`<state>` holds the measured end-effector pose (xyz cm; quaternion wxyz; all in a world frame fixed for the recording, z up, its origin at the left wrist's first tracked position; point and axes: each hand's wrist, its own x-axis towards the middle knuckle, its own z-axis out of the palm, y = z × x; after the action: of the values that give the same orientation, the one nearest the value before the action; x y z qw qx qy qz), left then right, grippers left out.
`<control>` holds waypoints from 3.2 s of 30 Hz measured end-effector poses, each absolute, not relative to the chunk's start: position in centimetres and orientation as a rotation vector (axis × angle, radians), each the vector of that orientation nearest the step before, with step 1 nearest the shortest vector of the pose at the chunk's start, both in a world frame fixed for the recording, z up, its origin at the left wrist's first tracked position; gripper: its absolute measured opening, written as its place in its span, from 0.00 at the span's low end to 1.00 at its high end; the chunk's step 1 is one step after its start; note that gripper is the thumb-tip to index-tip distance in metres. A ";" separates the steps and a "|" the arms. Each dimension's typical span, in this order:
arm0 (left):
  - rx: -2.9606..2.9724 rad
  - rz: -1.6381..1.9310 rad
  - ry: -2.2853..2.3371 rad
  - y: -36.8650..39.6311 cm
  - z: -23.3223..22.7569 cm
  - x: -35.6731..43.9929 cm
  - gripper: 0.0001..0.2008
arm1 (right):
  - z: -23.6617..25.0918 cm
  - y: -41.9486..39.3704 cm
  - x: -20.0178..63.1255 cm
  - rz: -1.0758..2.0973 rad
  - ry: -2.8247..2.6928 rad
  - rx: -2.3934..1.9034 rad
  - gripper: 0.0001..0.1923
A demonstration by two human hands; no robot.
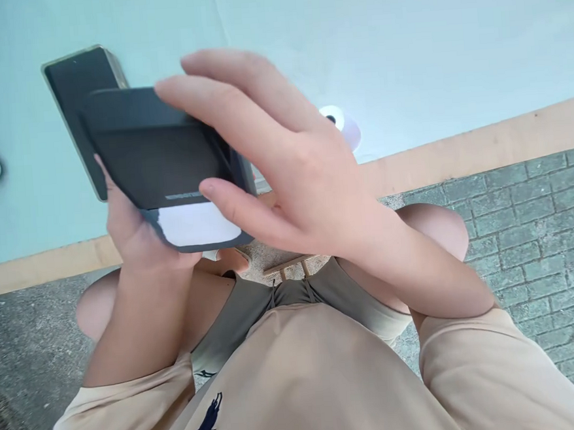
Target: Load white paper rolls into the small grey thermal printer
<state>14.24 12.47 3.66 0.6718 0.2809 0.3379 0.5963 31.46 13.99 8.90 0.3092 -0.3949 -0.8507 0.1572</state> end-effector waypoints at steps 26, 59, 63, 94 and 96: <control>0.753 1.146 0.725 12.5 2.6 14.2 0.18 | 10.1 14.3 31.6 0.187 -2.222 -1.432 0.07; 0.628 1.084 0.785 12.6 2.7 13.7 0.17 | 12.0 14.7 33.2 0.811 -1.879 -1.260 0.22; 0.617 1.060 0.814 12.5 2.5 13.4 0.16 | 10.2 17.4 37.0 0.897 -1.326 -1.173 0.20; 0.674 1.118 0.783 12.7 2.8 13.9 0.24 | 4.8 14.3 35.1 0.091 -2.051 -1.891 0.17; 0.650 1.111 0.775 12.7 2.7 13.8 0.25 | 4.5 14.6 35.4 0.198 -2.028 -1.779 0.23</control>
<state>13.76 12.66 2.67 0.7308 0.2953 0.3521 0.5047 35.45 14.56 4.53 0.2165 -0.6420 -0.7320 0.0716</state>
